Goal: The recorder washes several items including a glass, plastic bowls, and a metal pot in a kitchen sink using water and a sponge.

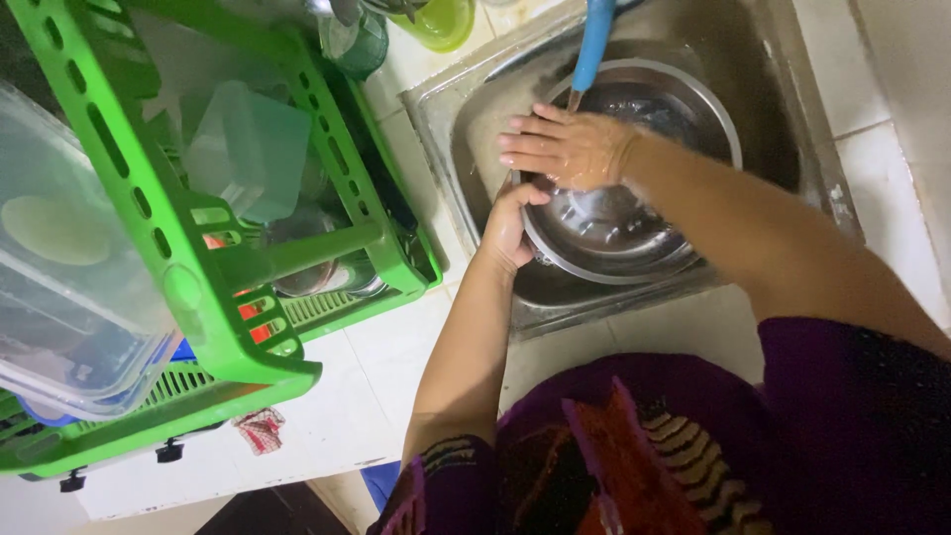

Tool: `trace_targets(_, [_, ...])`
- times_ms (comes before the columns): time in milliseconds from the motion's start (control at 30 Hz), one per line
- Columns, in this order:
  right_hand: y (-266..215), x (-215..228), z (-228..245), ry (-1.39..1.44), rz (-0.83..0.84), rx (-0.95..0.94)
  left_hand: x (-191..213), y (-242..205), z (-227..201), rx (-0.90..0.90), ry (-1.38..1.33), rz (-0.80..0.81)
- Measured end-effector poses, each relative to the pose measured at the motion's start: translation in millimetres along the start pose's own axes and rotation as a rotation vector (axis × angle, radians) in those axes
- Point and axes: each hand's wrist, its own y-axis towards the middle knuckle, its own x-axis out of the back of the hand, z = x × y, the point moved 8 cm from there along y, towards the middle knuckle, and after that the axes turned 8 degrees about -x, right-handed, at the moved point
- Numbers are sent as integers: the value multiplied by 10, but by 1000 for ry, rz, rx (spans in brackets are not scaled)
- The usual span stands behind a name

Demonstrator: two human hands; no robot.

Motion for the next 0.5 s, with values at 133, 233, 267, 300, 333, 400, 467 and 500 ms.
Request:
trace_targets(133, [-219, 228, -164, -43, -6, 175, 240, 122, 150, 18, -81, -88])
trace_targets(233, [-604, -14, -495, -10, 46, 3, 233, 184, 75, -46, -165, -126])
trace_targets(267, [-662, -15, -408, -9, 49, 10, 297, 256, 157, -49, -171, -130])
trace_targets(300, [-715, -65, -472, -72, 110, -172, 330, 330, 216, -81, -243, -98])
trace_targets(333, [-798, -102, -547, -138, 168, -355, 362, 413, 265, -114, -311, -64])
trace_targets(400, [-984, -174, -463, 42, 251, -690, 81, 268, 84, -216, -308, -82])
trace_targets(467, [-1182, -291, -336, 226, 331, -1030, -114, 195, -13, -313, -303, -95])
trace_targets(500, [-1235, -341, -254, 483, 235, -1215, -160, 203, 18, -302, -297, -105])
